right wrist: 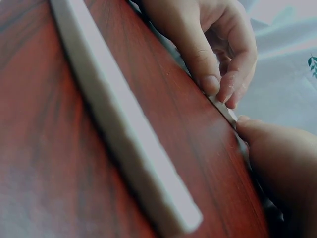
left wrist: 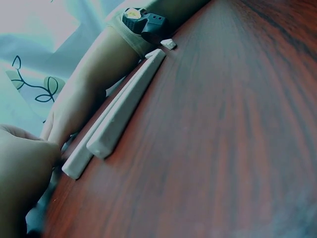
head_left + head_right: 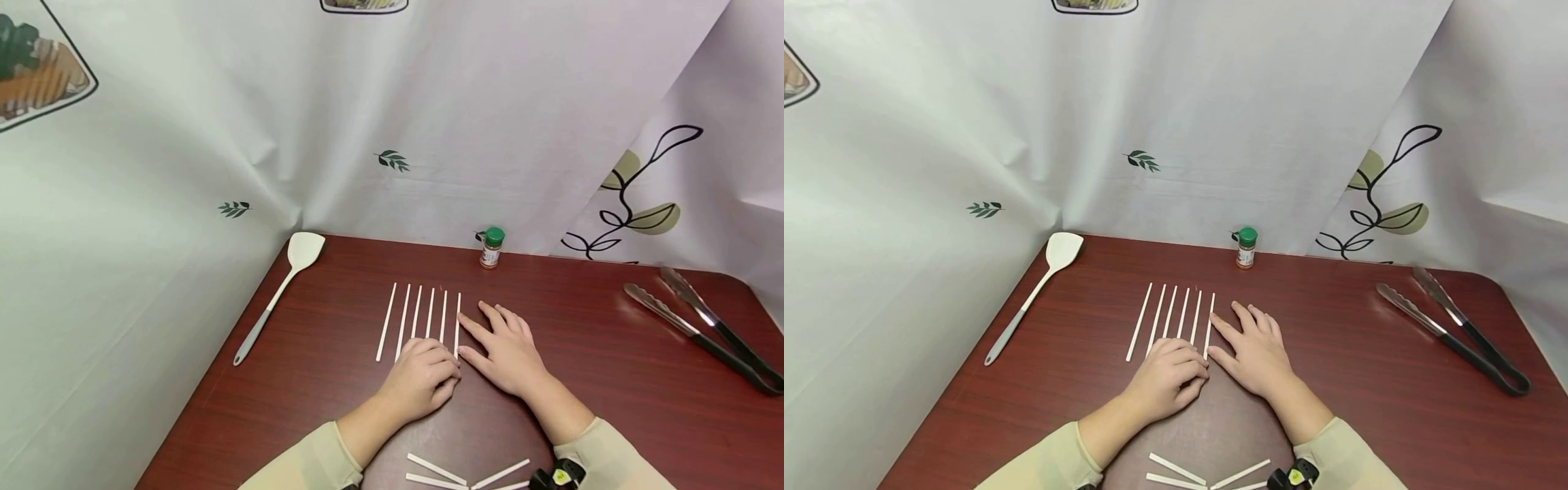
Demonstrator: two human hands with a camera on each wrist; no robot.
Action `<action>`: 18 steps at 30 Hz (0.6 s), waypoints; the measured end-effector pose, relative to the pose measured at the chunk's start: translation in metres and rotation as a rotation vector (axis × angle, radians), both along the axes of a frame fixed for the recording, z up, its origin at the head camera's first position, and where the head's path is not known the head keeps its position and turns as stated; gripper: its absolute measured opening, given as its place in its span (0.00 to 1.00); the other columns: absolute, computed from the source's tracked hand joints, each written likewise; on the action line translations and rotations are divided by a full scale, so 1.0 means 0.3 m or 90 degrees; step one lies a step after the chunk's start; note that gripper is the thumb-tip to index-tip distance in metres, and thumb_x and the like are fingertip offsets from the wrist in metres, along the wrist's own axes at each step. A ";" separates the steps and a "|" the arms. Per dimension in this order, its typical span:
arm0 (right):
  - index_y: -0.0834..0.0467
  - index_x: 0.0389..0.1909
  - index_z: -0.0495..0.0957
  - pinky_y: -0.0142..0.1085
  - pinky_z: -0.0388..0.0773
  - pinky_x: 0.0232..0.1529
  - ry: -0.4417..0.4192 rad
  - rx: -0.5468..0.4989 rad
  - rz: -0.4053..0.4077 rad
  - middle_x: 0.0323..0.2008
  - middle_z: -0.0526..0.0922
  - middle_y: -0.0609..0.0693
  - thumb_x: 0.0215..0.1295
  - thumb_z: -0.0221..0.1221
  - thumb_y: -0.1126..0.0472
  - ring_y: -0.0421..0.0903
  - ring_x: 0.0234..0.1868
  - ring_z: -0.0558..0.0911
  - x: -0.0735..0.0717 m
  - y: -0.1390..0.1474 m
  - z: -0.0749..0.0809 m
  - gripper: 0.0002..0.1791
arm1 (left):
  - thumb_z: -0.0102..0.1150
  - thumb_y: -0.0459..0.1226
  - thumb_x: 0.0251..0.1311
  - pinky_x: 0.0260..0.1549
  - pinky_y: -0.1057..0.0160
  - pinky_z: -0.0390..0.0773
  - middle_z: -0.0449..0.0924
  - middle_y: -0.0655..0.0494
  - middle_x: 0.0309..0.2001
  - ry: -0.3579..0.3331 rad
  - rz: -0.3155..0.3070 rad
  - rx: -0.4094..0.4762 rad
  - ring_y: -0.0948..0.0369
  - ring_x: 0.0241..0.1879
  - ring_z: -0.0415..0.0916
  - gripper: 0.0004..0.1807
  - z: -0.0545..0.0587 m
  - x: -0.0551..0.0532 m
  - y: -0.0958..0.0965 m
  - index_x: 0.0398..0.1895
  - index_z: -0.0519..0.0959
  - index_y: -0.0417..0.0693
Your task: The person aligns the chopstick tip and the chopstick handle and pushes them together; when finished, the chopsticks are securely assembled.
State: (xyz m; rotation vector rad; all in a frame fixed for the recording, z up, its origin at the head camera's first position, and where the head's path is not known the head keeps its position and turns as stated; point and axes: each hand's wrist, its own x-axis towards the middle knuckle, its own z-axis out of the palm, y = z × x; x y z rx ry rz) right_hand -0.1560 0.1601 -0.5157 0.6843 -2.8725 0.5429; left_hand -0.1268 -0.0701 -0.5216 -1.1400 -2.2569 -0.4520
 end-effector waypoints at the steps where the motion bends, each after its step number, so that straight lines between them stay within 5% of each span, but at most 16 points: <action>1: 0.43 0.76 0.75 0.66 0.54 0.72 -0.001 -0.001 0.001 0.77 0.66 0.62 0.73 0.61 0.38 0.69 0.76 0.63 0.001 0.000 0.000 0.34 | 0.74 0.40 0.58 0.51 0.58 0.75 0.86 0.70 0.40 -0.002 -0.001 0.001 0.64 0.48 0.80 0.03 0.000 0.000 0.000 0.32 0.88 0.62; 12: 0.47 0.70 0.81 0.68 0.59 0.69 0.034 -0.108 0.037 0.71 0.74 0.61 0.71 0.68 0.48 0.68 0.73 0.67 0.017 0.030 -0.010 0.28 | 0.71 0.39 0.59 0.51 0.58 0.76 0.87 0.68 0.42 -0.018 -0.021 0.043 0.64 0.50 0.80 0.03 0.008 0.007 0.002 0.32 0.87 0.60; 18: 0.48 0.62 0.87 0.66 0.64 0.65 0.067 -0.152 0.072 0.66 0.79 0.60 0.66 0.72 0.52 0.65 0.69 0.71 0.064 0.048 -0.026 0.23 | 0.71 0.39 0.59 0.52 0.60 0.76 0.87 0.68 0.43 -0.043 -0.028 0.053 0.65 0.49 0.79 0.03 0.007 0.022 -0.006 0.34 0.88 0.60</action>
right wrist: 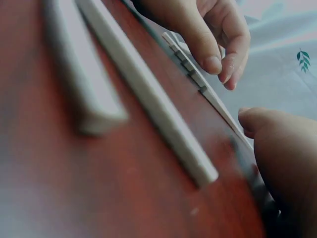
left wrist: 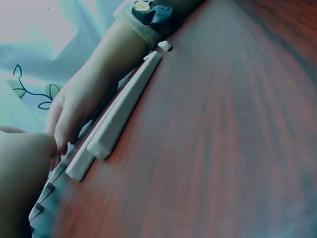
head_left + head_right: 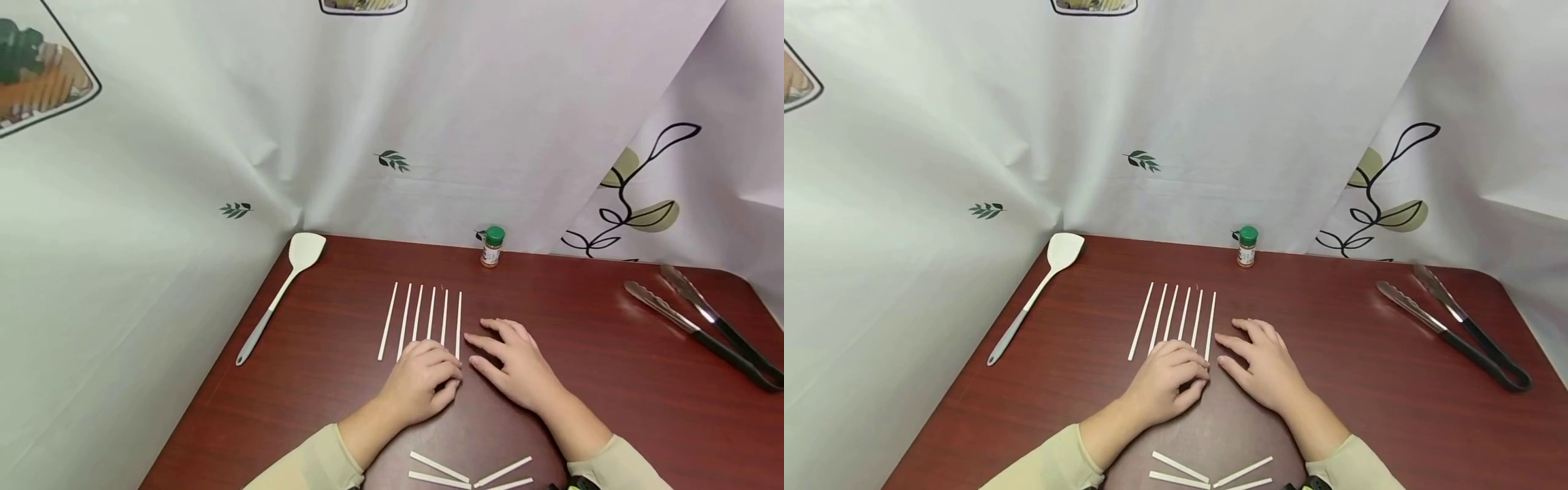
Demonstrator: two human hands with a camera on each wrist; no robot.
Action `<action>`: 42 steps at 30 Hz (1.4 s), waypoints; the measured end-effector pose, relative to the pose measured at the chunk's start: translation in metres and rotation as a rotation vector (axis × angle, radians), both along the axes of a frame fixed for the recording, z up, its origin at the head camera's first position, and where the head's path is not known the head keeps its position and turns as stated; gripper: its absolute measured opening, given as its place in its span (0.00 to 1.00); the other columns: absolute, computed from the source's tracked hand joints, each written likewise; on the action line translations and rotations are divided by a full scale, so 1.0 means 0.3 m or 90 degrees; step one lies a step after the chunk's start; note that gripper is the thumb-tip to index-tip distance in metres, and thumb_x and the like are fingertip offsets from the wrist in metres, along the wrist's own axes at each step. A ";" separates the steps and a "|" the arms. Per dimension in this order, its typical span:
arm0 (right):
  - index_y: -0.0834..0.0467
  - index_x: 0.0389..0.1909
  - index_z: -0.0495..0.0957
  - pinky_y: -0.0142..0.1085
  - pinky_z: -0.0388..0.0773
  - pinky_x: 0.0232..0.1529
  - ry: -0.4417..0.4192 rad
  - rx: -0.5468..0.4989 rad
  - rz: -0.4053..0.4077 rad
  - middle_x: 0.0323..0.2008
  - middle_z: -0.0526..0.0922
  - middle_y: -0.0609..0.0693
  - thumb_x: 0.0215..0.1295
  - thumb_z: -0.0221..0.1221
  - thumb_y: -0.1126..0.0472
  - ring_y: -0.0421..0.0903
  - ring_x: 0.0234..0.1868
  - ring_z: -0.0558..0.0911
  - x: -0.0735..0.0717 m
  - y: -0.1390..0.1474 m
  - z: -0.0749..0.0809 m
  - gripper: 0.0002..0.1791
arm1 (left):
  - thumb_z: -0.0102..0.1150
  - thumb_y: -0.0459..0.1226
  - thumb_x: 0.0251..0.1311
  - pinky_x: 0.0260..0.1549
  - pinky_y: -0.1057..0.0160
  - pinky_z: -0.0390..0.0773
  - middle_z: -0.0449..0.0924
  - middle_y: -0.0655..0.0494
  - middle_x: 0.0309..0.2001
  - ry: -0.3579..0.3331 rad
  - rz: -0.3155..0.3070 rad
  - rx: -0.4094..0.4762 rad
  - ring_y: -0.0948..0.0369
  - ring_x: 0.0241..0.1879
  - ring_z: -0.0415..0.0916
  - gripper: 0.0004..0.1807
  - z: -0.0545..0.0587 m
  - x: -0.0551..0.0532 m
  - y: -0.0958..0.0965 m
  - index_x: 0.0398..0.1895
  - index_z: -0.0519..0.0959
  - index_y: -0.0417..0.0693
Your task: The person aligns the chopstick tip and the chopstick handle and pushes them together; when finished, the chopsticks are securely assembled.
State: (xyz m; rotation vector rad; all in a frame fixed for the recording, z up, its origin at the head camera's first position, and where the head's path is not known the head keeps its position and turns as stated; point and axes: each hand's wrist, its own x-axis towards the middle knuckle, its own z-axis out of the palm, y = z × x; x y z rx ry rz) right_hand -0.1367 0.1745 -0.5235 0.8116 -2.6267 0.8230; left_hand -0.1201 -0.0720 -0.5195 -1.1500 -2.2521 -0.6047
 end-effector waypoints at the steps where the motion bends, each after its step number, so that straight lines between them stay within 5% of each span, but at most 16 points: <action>1: 0.48 0.60 0.88 0.66 0.64 0.65 0.009 -0.006 0.008 0.66 0.79 0.59 0.65 0.72 0.53 0.65 0.68 0.71 0.010 0.003 -0.001 0.22 | 0.71 0.39 0.59 0.51 0.60 0.76 0.87 0.69 0.43 -0.006 -0.001 0.003 0.65 0.49 0.79 0.03 0.000 0.003 -0.001 0.35 0.88 0.60; 10: 0.42 0.49 0.91 0.49 0.64 0.66 0.086 -0.072 0.098 0.59 0.84 0.50 0.60 0.75 0.58 0.59 0.62 0.76 0.112 0.028 -0.004 0.16 | 0.68 0.38 0.61 0.54 0.63 0.78 0.86 0.62 0.46 -0.044 -0.047 0.028 0.63 0.47 0.81 0.16 0.014 0.032 -0.002 0.53 0.84 0.51; 17: 0.44 0.44 0.90 0.33 0.60 0.71 0.133 -0.126 0.181 0.51 0.85 0.44 0.75 0.65 0.48 0.56 0.56 0.80 0.195 0.042 -0.023 0.07 | 0.68 0.41 0.65 0.57 0.66 0.75 0.85 0.63 0.48 -0.072 -0.142 0.015 0.65 0.50 0.79 0.07 0.001 0.083 -0.022 0.44 0.87 0.54; 24: 0.44 0.47 0.88 0.35 0.60 0.69 0.138 -0.134 0.267 0.50 0.83 0.41 0.69 0.72 0.48 0.52 0.56 0.78 0.266 0.059 -0.029 0.10 | 0.76 0.50 0.58 0.55 0.69 0.72 0.83 0.67 0.50 -0.085 -0.209 -0.020 0.70 0.51 0.75 0.10 0.000 0.143 -0.079 0.39 0.89 0.62; 30: 0.45 0.46 0.90 0.33 0.65 0.55 0.196 -0.136 0.354 0.43 0.78 0.38 0.60 0.76 0.44 0.44 0.49 0.74 0.278 0.047 -0.042 0.16 | 0.77 0.57 0.55 0.55 0.71 0.67 0.85 0.72 0.52 -0.116 -0.242 -0.076 0.73 0.52 0.72 0.11 0.013 0.164 -0.094 0.35 0.90 0.67; 36: 0.38 0.46 0.92 0.31 0.63 0.51 0.198 -0.117 0.364 0.40 0.73 0.36 0.52 0.78 0.44 0.40 0.47 0.70 0.290 0.027 -0.026 0.18 | 0.77 0.58 0.55 0.54 0.73 0.65 0.85 0.75 0.52 -0.126 -0.247 -0.086 0.74 0.51 0.71 0.10 0.017 0.171 -0.100 0.33 0.91 0.69; 42: 0.36 0.37 0.92 0.29 0.65 0.48 0.203 -0.130 0.384 0.36 0.74 0.35 0.59 0.76 0.49 0.39 0.44 0.71 0.284 0.024 -0.031 0.05 | 0.76 0.54 0.59 0.51 0.75 0.67 0.86 0.76 0.50 -0.101 -0.273 -0.106 0.75 0.49 0.73 0.06 0.022 0.178 -0.092 0.32 0.92 0.68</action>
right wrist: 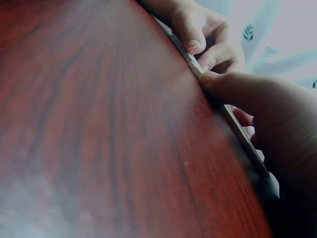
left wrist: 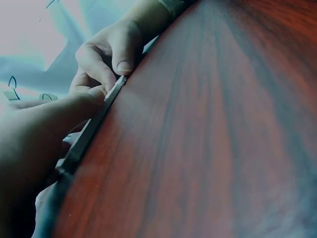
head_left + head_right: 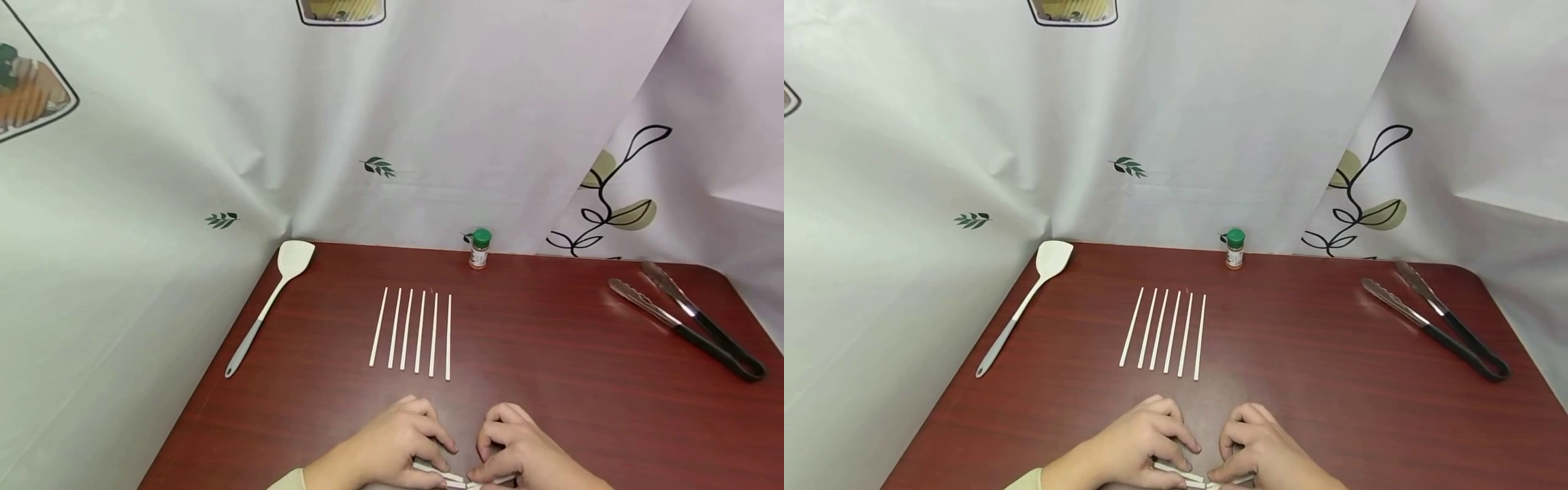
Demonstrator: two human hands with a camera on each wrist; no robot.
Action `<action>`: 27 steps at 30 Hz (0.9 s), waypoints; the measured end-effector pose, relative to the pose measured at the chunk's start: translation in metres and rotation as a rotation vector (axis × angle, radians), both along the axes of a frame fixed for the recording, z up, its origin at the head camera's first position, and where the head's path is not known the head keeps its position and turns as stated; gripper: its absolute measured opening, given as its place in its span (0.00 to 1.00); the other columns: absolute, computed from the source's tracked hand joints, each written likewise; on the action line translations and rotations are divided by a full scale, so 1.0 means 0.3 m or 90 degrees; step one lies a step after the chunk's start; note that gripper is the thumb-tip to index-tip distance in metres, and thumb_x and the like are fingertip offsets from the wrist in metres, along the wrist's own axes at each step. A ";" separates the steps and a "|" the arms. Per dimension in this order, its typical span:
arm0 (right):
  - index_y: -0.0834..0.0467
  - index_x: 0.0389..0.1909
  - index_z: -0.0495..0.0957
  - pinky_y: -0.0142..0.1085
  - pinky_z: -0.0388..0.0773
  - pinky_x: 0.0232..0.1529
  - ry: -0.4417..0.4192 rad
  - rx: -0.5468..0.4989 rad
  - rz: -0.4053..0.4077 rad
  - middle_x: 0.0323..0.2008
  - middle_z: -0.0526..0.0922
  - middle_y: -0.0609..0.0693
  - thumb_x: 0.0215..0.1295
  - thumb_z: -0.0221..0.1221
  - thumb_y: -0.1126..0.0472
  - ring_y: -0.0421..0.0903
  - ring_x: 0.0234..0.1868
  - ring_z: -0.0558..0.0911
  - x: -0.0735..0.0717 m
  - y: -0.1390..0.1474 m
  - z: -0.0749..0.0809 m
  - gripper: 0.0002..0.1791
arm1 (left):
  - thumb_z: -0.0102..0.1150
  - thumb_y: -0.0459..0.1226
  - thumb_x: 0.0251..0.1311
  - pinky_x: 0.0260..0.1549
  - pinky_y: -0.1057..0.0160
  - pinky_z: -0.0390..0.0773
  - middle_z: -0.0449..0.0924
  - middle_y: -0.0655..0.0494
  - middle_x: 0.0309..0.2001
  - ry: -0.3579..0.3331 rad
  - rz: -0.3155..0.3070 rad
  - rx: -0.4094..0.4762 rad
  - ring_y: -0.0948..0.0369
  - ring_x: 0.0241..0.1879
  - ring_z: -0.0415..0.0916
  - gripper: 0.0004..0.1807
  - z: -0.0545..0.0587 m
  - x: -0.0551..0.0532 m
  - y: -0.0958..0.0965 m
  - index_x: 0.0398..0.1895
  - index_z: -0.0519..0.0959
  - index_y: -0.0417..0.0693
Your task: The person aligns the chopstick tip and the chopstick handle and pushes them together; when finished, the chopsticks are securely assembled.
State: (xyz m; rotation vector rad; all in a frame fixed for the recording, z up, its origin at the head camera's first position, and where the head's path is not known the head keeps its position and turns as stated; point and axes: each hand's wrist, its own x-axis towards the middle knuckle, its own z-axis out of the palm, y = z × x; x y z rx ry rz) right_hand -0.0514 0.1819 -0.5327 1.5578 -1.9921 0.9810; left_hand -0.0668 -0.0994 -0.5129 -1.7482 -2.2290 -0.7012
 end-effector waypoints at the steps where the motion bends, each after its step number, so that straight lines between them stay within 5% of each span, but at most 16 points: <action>1: 0.37 0.35 0.93 0.29 0.65 0.48 -0.003 -0.003 0.004 0.35 0.74 0.35 0.62 0.75 0.49 0.38 0.44 0.71 0.000 0.000 -0.003 0.03 | 0.75 0.53 0.61 0.51 0.75 0.67 0.86 0.76 0.49 0.012 -0.008 -0.006 0.75 0.49 0.73 0.06 0.003 0.002 0.001 0.32 0.92 0.67; 7: 0.39 0.32 0.93 0.30 0.65 0.48 -0.028 -0.023 0.020 0.32 0.76 0.32 0.59 0.76 0.49 0.37 0.44 0.73 -0.003 0.001 -0.021 0.02 | 0.73 0.49 0.64 0.53 0.74 0.70 0.86 0.78 0.45 0.051 -0.025 -0.022 0.75 0.48 0.75 0.05 0.016 0.013 0.010 0.31 0.92 0.66; 17: 0.37 0.27 0.90 0.30 0.65 0.50 -0.075 -0.035 0.009 0.29 0.73 0.31 0.50 0.82 0.47 0.34 0.43 0.73 -0.002 0.005 -0.031 0.09 | 0.77 0.47 0.58 0.53 0.76 0.70 0.87 0.78 0.42 0.010 0.004 -0.036 0.76 0.46 0.76 0.04 0.021 0.019 0.016 0.33 0.90 0.64; 27: 0.40 0.27 0.85 0.30 0.65 0.49 -0.070 -0.036 -0.010 0.31 0.74 0.31 0.48 0.81 0.48 0.33 0.43 0.73 -0.008 0.004 -0.039 0.12 | 0.78 0.44 0.53 0.45 0.77 0.71 0.84 0.75 0.40 0.064 0.039 -0.036 0.75 0.42 0.77 0.08 0.028 0.027 0.026 0.34 0.88 0.61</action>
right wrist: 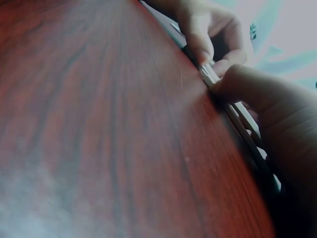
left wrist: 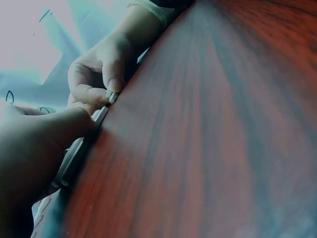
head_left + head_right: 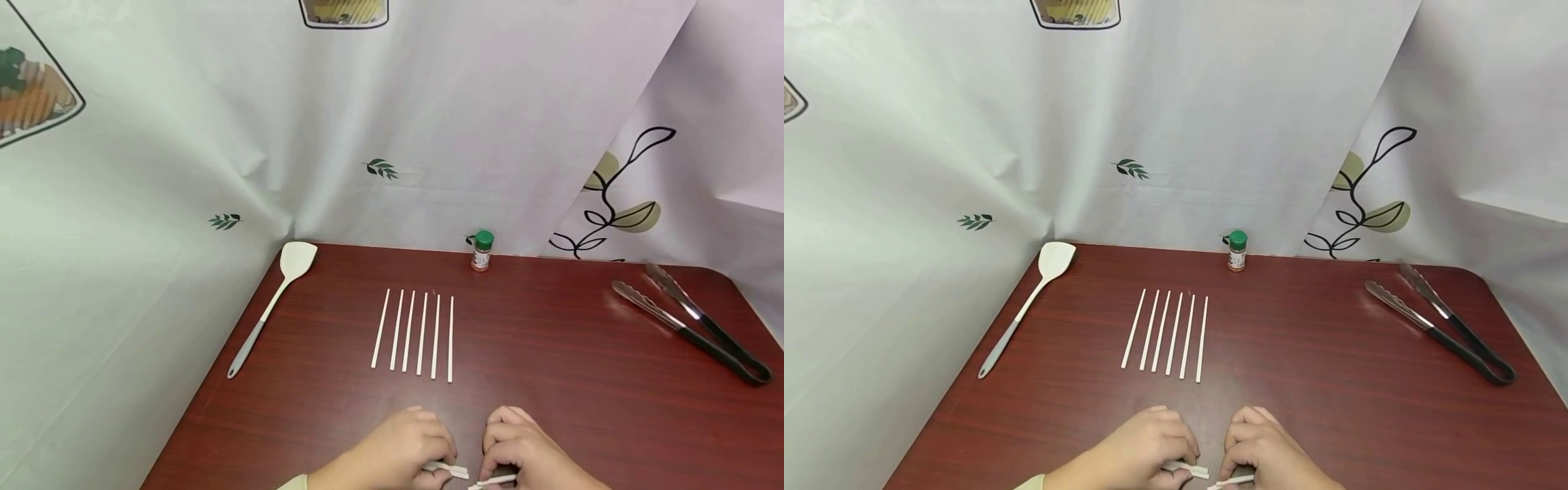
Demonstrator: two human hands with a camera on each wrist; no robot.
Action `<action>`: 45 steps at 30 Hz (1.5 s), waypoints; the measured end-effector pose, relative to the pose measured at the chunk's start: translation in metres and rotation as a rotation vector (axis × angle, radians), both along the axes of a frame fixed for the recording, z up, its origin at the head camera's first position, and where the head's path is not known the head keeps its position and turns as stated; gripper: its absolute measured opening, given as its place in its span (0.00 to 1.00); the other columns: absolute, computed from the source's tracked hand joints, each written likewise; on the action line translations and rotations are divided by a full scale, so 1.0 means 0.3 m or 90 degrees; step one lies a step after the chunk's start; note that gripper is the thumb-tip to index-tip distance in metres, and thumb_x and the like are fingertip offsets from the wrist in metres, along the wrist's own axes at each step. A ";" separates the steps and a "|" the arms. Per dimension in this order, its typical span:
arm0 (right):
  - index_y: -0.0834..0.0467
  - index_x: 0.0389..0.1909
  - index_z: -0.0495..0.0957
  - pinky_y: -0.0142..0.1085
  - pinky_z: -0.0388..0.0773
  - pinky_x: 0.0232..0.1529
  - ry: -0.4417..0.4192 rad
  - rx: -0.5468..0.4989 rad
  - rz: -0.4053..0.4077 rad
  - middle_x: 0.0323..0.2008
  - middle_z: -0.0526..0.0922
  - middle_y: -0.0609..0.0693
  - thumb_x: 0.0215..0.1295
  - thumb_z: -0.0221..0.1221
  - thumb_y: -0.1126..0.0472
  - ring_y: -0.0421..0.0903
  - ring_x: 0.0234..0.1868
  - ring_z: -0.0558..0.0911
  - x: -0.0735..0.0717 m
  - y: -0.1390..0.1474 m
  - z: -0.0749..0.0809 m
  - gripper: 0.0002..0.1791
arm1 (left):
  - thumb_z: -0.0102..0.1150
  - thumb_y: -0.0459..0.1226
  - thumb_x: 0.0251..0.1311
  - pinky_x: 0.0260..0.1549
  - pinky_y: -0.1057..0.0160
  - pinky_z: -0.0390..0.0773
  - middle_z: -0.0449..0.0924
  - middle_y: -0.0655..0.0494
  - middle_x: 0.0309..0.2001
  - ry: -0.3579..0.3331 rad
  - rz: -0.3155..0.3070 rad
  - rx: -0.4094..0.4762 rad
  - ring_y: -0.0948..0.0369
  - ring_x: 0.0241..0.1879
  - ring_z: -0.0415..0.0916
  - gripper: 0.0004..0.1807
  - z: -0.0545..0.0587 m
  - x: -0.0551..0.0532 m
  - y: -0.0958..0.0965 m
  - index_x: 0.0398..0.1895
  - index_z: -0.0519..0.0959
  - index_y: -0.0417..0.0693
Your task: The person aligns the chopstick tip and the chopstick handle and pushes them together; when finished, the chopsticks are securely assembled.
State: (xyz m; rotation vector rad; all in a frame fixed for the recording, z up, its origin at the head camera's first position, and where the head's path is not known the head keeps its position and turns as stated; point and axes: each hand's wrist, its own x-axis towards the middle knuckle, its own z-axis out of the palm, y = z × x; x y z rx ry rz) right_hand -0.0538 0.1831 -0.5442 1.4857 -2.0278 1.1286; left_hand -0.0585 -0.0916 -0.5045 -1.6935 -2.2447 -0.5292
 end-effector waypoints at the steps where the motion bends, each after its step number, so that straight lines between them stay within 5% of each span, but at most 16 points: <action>1: 0.40 0.28 0.85 0.30 0.65 0.49 -0.005 0.002 -0.004 0.31 0.75 0.31 0.46 0.82 0.51 0.33 0.44 0.73 0.001 0.000 0.001 0.13 | 0.79 0.44 0.52 0.45 0.77 0.71 0.84 0.75 0.39 -0.001 0.006 0.006 0.75 0.41 0.77 0.08 -0.003 -0.001 0.001 0.34 0.87 0.61; 6: 0.41 0.30 0.83 0.30 0.65 0.49 -0.018 -0.010 -0.012 0.32 0.75 0.33 0.38 0.82 0.61 0.33 0.42 0.74 0.006 -0.007 0.015 0.20 | 0.80 0.44 0.49 0.46 0.77 0.73 0.83 0.75 0.37 0.004 0.025 0.036 0.75 0.37 0.75 0.11 -0.016 -0.005 0.004 0.33 0.85 0.61; 11: 0.49 0.36 0.84 0.28 0.69 0.44 -0.059 -0.086 -0.012 0.35 0.78 0.40 0.55 0.79 0.65 0.36 0.39 0.76 0.016 -0.014 0.054 0.14 | 0.80 0.43 0.46 0.42 0.77 0.74 0.81 0.73 0.37 0.026 0.039 0.063 0.74 0.36 0.76 0.13 -0.025 -0.012 0.006 0.32 0.84 0.60; 16: 0.57 0.39 0.83 0.29 0.74 0.36 -0.107 -0.146 -0.019 0.37 0.80 0.45 0.64 0.73 0.69 0.38 0.37 0.78 0.028 -0.023 0.089 0.09 | 0.80 0.40 0.44 0.44 0.77 0.75 0.81 0.71 0.37 -0.013 0.040 0.107 0.74 0.36 0.77 0.14 -0.033 -0.016 0.007 0.31 0.82 0.57; 21: 0.59 0.41 0.80 0.31 0.74 0.36 -0.114 -0.148 -0.076 0.38 0.80 0.45 0.69 0.69 0.69 0.38 0.38 0.79 0.029 -0.016 0.069 0.07 | 0.78 0.34 0.46 0.44 0.80 0.75 0.83 0.66 0.39 -0.072 0.044 0.183 0.74 0.38 0.80 0.14 -0.039 -0.021 0.009 0.34 0.81 0.53; 25: 0.57 0.43 0.79 0.28 0.74 0.38 -0.132 -0.126 -0.126 0.39 0.81 0.43 0.68 0.69 0.69 0.35 0.38 0.80 0.034 0.001 0.041 0.09 | 0.74 0.34 0.55 0.44 0.80 0.76 0.83 0.64 0.42 -0.069 0.059 0.208 0.73 0.41 0.81 0.10 -0.042 -0.022 0.009 0.37 0.82 0.53; 29: 0.57 0.43 0.80 0.27 0.75 0.37 -0.120 -0.133 -0.134 0.38 0.82 0.43 0.73 0.67 0.63 0.35 0.37 0.81 0.034 -0.002 0.039 0.05 | 0.70 0.37 0.65 0.45 0.79 0.77 0.82 0.63 0.45 -0.045 0.065 0.205 0.72 0.42 0.81 0.05 -0.039 -0.022 0.010 0.40 0.82 0.52; 36: 0.60 0.44 0.86 0.26 0.76 0.35 -0.068 -0.160 -0.063 0.36 0.84 0.45 0.72 0.69 0.63 0.36 0.35 0.81 0.022 -0.016 0.062 0.05 | 0.60 0.37 0.76 0.54 0.76 0.76 0.77 0.55 0.54 -0.054 0.075 0.191 0.66 0.50 0.81 0.02 -0.038 -0.019 0.013 0.44 0.80 0.49; 40: 0.61 0.42 0.88 0.27 0.73 0.36 -0.010 -0.169 -0.038 0.33 0.84 0.45 0.71 0.70 0.63 0.36 0.32 0.80 0.005 -0.025 0.083 0.05 | 0.56 0.35 0.77 0.58 0.74 0.75 0.75 0.50 0.57 -0.053 0.067 0.196 0.62 0.55 0.79 0.04 -0.041 -0.020 0.017 0.46 0.80 0.47; 45: 0.62 0.39 0.89 0.29 0.71 0.36 0.044 -0.176 -0.018 0.30 0.83 0.45 0.71 0.70 0.63 0.35 0.30 0.79 -0.007 -0.032 0.109 0.05 | 0.57 0.33 0.75 0.58 0.73 0.75 0.79 0.57 0.50 -0.035 0.046 0.185 0.65 0.49 0.80 0.05 -0.042 -0.024 0.023 0.48 0.81 0.47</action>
